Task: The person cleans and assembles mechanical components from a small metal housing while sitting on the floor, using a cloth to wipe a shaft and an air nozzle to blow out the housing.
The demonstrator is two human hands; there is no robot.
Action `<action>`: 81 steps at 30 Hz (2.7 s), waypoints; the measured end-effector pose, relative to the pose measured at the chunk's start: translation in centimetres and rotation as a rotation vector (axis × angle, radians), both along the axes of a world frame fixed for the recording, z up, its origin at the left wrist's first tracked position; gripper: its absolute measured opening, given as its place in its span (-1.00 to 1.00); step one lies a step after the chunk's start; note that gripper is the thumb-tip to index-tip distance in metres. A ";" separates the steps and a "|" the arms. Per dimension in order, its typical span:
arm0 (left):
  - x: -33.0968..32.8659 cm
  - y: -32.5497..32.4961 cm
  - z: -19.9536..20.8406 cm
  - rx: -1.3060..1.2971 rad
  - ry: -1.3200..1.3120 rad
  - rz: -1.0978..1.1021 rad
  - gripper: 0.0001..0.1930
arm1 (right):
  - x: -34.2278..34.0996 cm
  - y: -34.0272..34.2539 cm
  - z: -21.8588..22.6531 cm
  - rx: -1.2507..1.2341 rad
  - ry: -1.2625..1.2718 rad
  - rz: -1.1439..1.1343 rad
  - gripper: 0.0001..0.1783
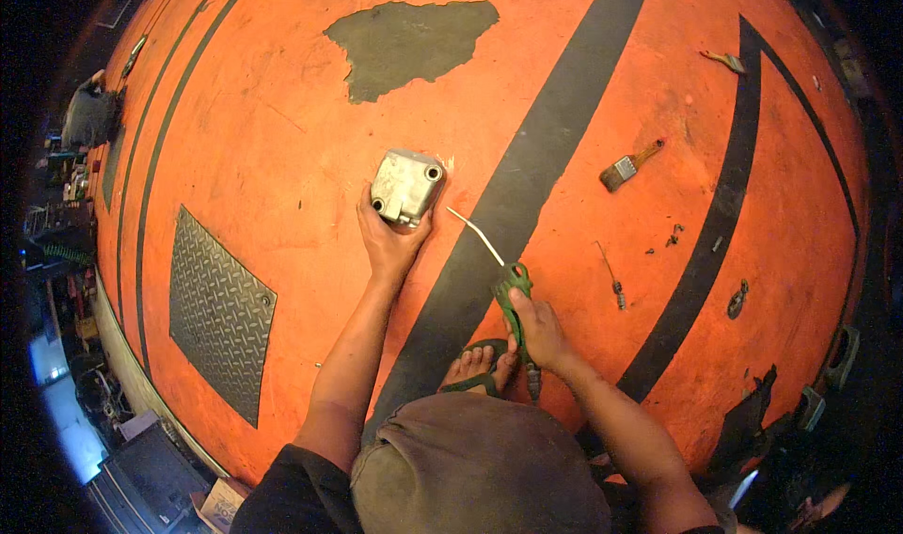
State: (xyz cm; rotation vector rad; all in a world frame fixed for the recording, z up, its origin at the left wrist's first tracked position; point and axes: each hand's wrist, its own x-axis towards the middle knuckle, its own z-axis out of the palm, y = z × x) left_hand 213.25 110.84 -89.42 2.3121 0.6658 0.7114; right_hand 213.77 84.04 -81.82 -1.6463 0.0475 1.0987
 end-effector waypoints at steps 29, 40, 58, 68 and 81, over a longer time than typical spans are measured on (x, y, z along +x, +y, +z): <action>2.2 1.9 2.8 0.219 0.240 0.093 0.18 | 8.4 4.2 3.2 -0.206 -0.412 0.321 -0.28; 3.7 3.4 2.2 -0.019 0.184 -0.108 0.15 | 9.0 8.2 4.4 -0.285 -0.391 0.308 -0.27; 1.2 8.0 1.7 -0.146 0.258 -0.386 0.27 | 6.2 6.8 6.8 -0.344 -0.471 0.581 -0.31; 1.5 7.9 1.8 -0.099 0.246 -0.393 0.27 | 4.9 8.1 7.3 -0.325 -0.473 0.583 -0.31; 1.4 4.6 2.7 0.208 0.197 -0.220 0.26 | 7.3 4.6 7.9 -0.452 -0.385 0.495 -0.25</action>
